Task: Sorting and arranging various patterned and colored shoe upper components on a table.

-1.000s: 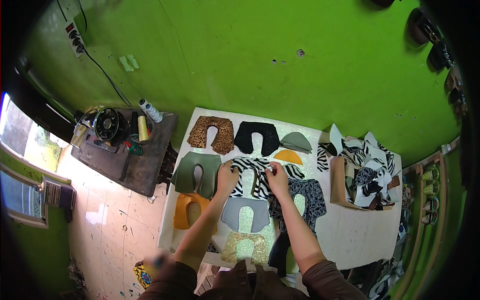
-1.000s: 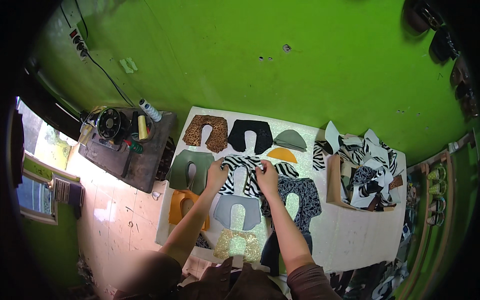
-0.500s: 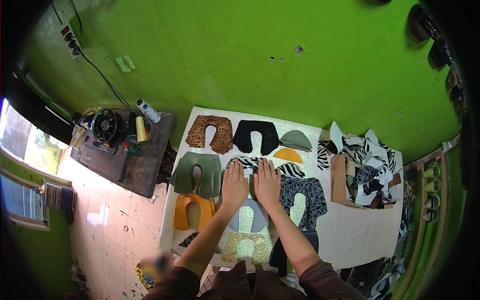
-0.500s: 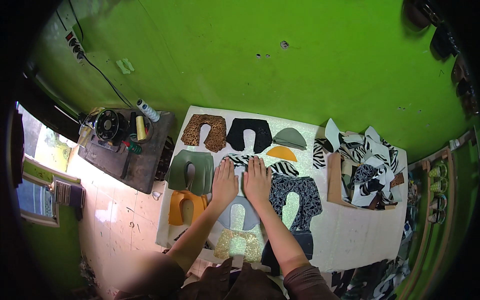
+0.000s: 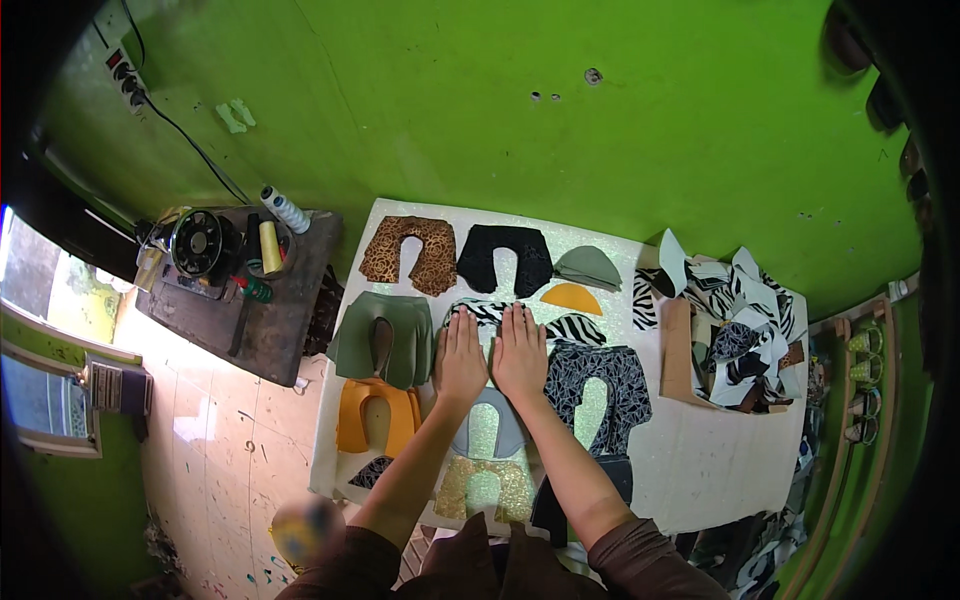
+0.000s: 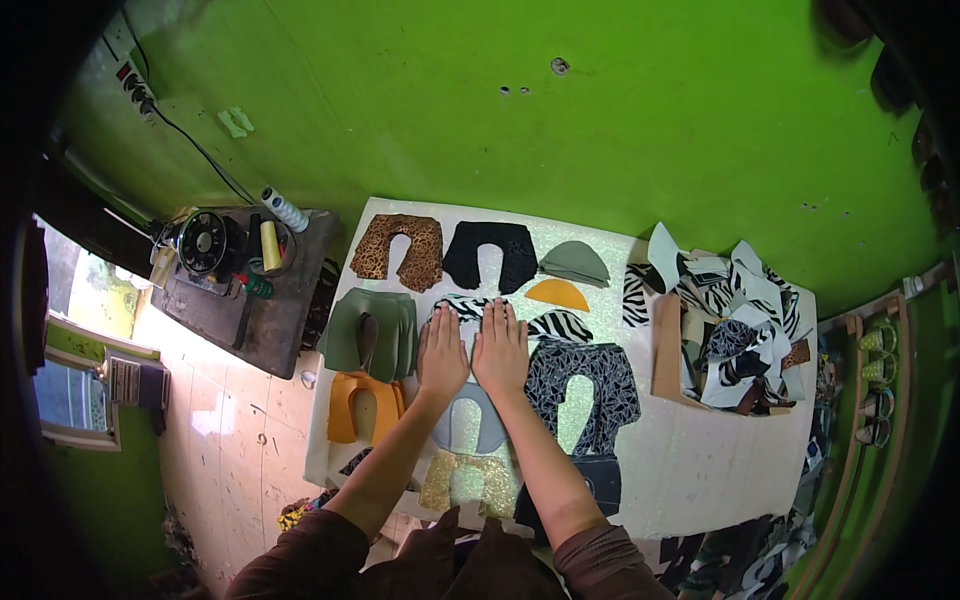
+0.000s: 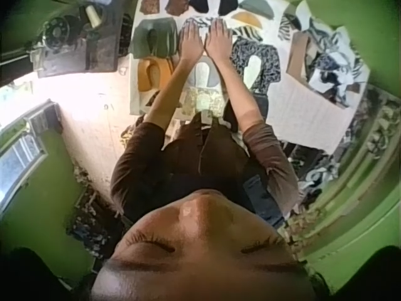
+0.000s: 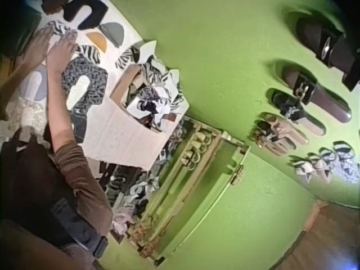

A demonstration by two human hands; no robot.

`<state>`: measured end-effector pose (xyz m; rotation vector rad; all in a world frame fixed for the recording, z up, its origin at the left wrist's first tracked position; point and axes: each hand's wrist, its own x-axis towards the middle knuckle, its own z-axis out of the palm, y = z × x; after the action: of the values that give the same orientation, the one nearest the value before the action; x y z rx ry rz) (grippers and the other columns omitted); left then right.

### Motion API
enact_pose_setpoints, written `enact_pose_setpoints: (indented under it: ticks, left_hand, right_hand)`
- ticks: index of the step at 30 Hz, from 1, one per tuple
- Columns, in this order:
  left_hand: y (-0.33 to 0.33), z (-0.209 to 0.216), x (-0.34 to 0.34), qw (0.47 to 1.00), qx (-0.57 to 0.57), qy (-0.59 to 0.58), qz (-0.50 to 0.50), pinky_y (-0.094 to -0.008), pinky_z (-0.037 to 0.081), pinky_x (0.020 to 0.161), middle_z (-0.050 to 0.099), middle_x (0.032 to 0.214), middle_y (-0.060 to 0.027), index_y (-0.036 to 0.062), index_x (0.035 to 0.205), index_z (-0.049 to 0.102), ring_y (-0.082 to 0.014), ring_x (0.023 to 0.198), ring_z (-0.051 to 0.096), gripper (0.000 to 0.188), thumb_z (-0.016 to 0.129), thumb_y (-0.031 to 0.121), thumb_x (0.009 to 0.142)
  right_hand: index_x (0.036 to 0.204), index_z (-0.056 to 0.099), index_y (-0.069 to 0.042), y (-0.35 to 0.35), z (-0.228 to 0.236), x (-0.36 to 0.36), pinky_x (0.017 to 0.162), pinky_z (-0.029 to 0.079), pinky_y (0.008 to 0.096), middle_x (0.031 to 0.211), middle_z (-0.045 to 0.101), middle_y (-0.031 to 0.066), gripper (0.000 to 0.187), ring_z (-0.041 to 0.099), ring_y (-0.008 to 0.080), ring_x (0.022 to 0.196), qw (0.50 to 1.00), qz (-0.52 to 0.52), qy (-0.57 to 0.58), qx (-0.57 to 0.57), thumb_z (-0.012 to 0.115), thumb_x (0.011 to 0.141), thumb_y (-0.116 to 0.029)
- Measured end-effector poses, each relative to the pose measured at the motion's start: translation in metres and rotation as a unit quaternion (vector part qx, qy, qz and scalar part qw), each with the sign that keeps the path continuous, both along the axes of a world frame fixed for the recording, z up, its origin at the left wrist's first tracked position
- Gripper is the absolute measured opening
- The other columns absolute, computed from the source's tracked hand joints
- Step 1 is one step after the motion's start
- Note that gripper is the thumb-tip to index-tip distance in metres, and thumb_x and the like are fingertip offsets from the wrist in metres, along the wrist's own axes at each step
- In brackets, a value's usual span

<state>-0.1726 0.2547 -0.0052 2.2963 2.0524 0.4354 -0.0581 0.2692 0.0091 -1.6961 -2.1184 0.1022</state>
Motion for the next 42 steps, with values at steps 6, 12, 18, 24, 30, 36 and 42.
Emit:
enact_pose_setpoints:
  ticks: [6, 12, 18, 24, 30, 36, 42]
  left_hand:
    - [-0.001, 0.005, 0.001, 1.000, 0.017, 0.011, 0.003, -0.0392, 0.019, 0.105, 0.027, 0.139, -0.0180, -0.0040, 0.130, 0.031, -0.0271, 0.129, 0.026, 0.053, 0.040, 0.021, 0.084]
    - [-0.017, 0.037, 0.017, 0.996, 0.071, 0.042, -0.026, -0.0427, 0.027, 0.100, 0.037, 0.132, -0.0191, 0.0007, 0.122, 0.045, -0.0301, 0.123, 0.035, 0.045, 0.045, 0.021, 0.082]
    - [-0.075, 0.059, 0.089, 0.993, 0.103, -0.003, -0.050, -0.0470, 0.027, 0.099, 0.042, 0.128, -0.0186, 0.0016, 0.114, 0.052, -0.0309, 0.120, 0.039, 0.040, 0.047, 0.021, 0.079]
    - [-0.112, 0.067, 0.172, 0.992, 0.084, -0.057, -0.070, -0.0462, 0.027, 0.099, 0.044, 0.127, -0.0172, 0.0017, 0.111, 0.055, -0.0294, 0.119, 0.039, 0.035, 0.048, 0.022, 0.082]
    - [-0.130, 0.071, 0.244, 0.988, 0.106, -0.074, -0.089, -0.0447, 0.029, 0.098, 0.047, 0.124, -0.0155, 0.0006, 0.103, 0.058, -0.0295, 0.118, 0.042, 0.030, 0.050, 0.020, 0.082]
    - [-0.145, 0.078, 0.299, 0.980, 0.109, -0.131, -0.104, -0.0436, 0.031, 0.097, 0.051, 0.119, -0.0155, 0.0017, 0.099, 0.059, -0.0306, 0.113, 0.045, 0.027, 0.049, 0.020, 0.082]
    - [-0.135, 0.096, 0.328, 0.981, 0.105, -0.117, -0.113, -0.0447, 0.028, 0.099, 0.048, 0.120, -0.0154, 0.0040, 0.107, 0.057, -0.0303, 0.116, 0.041, 0.030, 0.048, 0.020, 0.083]
  right_hand:
    - [0.130, 0.035, -0.003, -0.001, 0.003, 0.001, 0.102, 0.021, 0.0509, 0.137, 0.032, 0.0147, 0.050, 0.027, 0.0291, 0.128, 1.000, -0.002, -0.014, -0.013, 0.042, 0.086, -0.025]
    - [0.120, 0.046, -0.004, -0.019, 0.036, 0.027, 0.100, 0.025, 0.0490, 0.122, 0.049, 0.0134, 0.040, 0.039, 0.0278, 0.120, 0.992, 0.091, 0.059, 0.057, 0.046, 0.083, -0.016]
    - [0.098, 0.059, -0.004, -0.078, 0.057, 0.089, 0.089, 0.037, 0.0427, 0.087, 0.059, 0.0100, 0.027, 0.054, 0.0257, 0.090, 0.971, 0.085, 0.176, 0.134, 0.052, 0.072, -0.005]
    - [0.092, 0.059, -0.002, -0.119, 0.054, 0.171, 0.079, 0.041, 0.0392, 0.081, 0.059, 0.0102, 0.022, 0.055, 0.0271, 0.079, 0.973, 0.093, 0.186, 0.105, 0.053, 0.071, -0.003]
    - [0.090, 0.060, -0.002, -0.140, 0.061, 0.241, 0.076, 0.041, 0.0385, 0.076, 0.059, 0.0104, 0.019, 0.055, 0.0278, 0.076, 0.971, 0.072, 0.201, 0.110, 0.053, 0.073, -0.004]
    - [0.090, 0.060, -0.004, -0.156, 0.071, 0.301, 0.075, 0.041, 0.0386, 0.078, 0.059, 0.0098, 0.018, 0.054, 0.0282, 0.077, 0.969, 0.082, 0.202, 0.114, 0.052, 0.073, -0.005]
    - [0.089, 0.059, -0.003, -0.157, 0.083, 0.343, 0.077, 0.040, 0.0384, 0.083, 0.058, 0.0097, 0.019, 0.054, 0.0272, 0.083, 0.973, 0.053, 0.166, 0.149, 0.053, 0.071, -0.004]
